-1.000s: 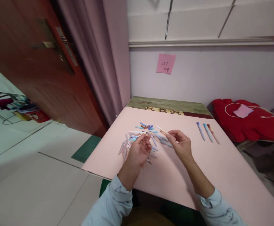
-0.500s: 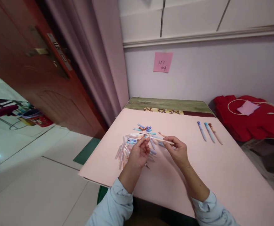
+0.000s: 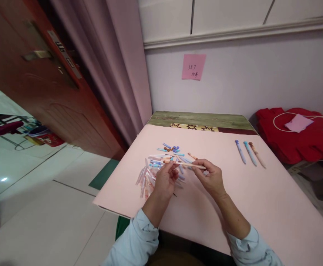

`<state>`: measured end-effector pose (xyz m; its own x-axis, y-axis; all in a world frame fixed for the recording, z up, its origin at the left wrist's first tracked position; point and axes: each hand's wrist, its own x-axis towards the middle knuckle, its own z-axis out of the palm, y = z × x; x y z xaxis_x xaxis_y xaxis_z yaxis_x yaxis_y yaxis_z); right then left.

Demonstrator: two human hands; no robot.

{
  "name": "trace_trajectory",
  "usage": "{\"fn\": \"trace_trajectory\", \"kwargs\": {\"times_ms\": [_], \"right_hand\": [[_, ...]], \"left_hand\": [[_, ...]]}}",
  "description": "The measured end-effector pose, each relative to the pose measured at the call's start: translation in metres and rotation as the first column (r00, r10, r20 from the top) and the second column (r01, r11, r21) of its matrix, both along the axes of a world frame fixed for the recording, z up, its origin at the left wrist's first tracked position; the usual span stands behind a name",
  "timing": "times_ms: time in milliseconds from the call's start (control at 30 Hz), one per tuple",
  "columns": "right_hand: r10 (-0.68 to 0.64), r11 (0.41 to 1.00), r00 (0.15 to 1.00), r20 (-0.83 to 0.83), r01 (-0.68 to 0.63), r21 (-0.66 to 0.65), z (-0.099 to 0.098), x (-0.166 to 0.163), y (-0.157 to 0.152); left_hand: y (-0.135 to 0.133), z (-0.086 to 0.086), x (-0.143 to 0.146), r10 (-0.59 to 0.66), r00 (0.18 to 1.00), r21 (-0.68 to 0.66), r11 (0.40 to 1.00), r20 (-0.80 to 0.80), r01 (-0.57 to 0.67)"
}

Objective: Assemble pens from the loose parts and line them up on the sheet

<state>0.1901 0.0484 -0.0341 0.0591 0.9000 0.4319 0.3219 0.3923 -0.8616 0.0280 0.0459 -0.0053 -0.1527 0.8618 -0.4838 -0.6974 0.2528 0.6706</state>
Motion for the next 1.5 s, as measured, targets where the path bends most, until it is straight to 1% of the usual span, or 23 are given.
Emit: {"fn": "trace_trajectory", "kwargs": {"times_ms": [200, 400, 533, 733, 933, 1200, 1500], "right_hand": [[0.015, 1.0, 1.0, 0.012, -0.015, 0.001, -0.002, -0.001, 0.0], [0.026, 0.999, 0.998, 0.063, -0.028, 0.034, -0.001, -0.009, -0.004], [0.014, 0.998, 0.997, 0.075, -0.019, 0.066, 0.002, -0.016, -0.009], [-0.014, 0.995, 0.998, 0.056, 0.009, 0.102, 0.002, -0.018, -0.01], [-0.024, 0.998, 1.0, 0.013, 0.023, 0.063, -0.005, -0.016, -0.007], [-0.001, 0.999, 1.0, -0.015, 0.002, 0.043, -0.003, -0.019, -0.01], [-0.013, 0.999, 0.998, -0.059, 0.015, 0.034, -0.007, -0.021, -0.01]], "left_hand": [[-0.003, -0.003, -0.002, -0.005, 1.0, 0.016, 1.0, -0.011, 0.005], [-0.007, -0.007, 0.001, -0.013, 0.999, 0.05, 0.999, -0.046, 0.015], [-0.009, -0.005, 0.003, 0.015, 0.998, 0.065, 0.998, -0.056, -0.011], [-0.011, -0.001, 0.002, 0.007, 0.996, 0.072, 0.997, -0.093, -0.001], [-0.012, -0.001, 0.001, 0.004, 0.995, 0.079, 0.997, -0.102, 0.004], [-0.012, -0.002, 0.0, 0.008, 0.995, 0.075, 0.997, -0.103, 0.0], [-0.012, -0.002, 0.0, -0.043, 0.989, 0.091, 0.994, -0.139, 0.056]]}}
